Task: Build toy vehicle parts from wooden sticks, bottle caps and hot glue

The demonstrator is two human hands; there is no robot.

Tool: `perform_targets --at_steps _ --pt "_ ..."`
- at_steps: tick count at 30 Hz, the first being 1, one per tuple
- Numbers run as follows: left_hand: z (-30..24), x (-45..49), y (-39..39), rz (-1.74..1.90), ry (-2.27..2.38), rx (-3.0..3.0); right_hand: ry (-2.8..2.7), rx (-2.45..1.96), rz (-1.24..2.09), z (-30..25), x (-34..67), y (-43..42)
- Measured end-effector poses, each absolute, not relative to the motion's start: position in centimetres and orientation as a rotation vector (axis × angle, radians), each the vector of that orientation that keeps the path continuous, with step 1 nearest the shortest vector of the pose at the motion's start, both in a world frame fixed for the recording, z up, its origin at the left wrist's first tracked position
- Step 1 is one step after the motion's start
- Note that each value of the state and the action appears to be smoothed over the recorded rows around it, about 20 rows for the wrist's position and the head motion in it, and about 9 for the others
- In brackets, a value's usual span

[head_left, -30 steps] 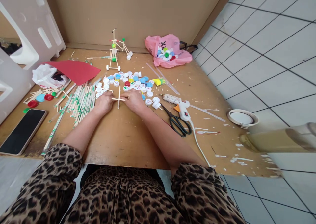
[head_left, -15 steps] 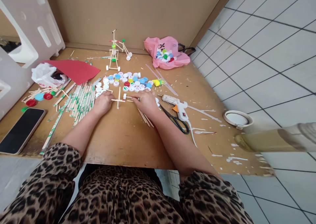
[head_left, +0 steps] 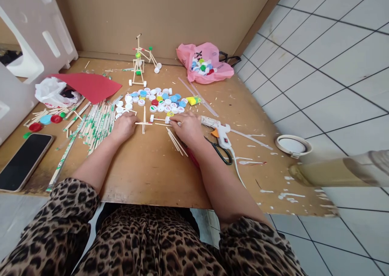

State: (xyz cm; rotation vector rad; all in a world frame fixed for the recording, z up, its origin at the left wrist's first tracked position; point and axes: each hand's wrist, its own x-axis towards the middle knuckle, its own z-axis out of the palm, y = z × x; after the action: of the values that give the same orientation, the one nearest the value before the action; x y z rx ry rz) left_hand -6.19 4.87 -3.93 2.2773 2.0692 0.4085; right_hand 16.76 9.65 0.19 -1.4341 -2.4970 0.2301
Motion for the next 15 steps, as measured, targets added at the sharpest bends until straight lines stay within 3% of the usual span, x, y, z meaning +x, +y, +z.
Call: perform_targets --at_steps 15 --pt "-2.8 -5.3 4.3 0.333 2.147 2.177 -2.852 -1.455 -0.112 0.3 12.5 10.9"
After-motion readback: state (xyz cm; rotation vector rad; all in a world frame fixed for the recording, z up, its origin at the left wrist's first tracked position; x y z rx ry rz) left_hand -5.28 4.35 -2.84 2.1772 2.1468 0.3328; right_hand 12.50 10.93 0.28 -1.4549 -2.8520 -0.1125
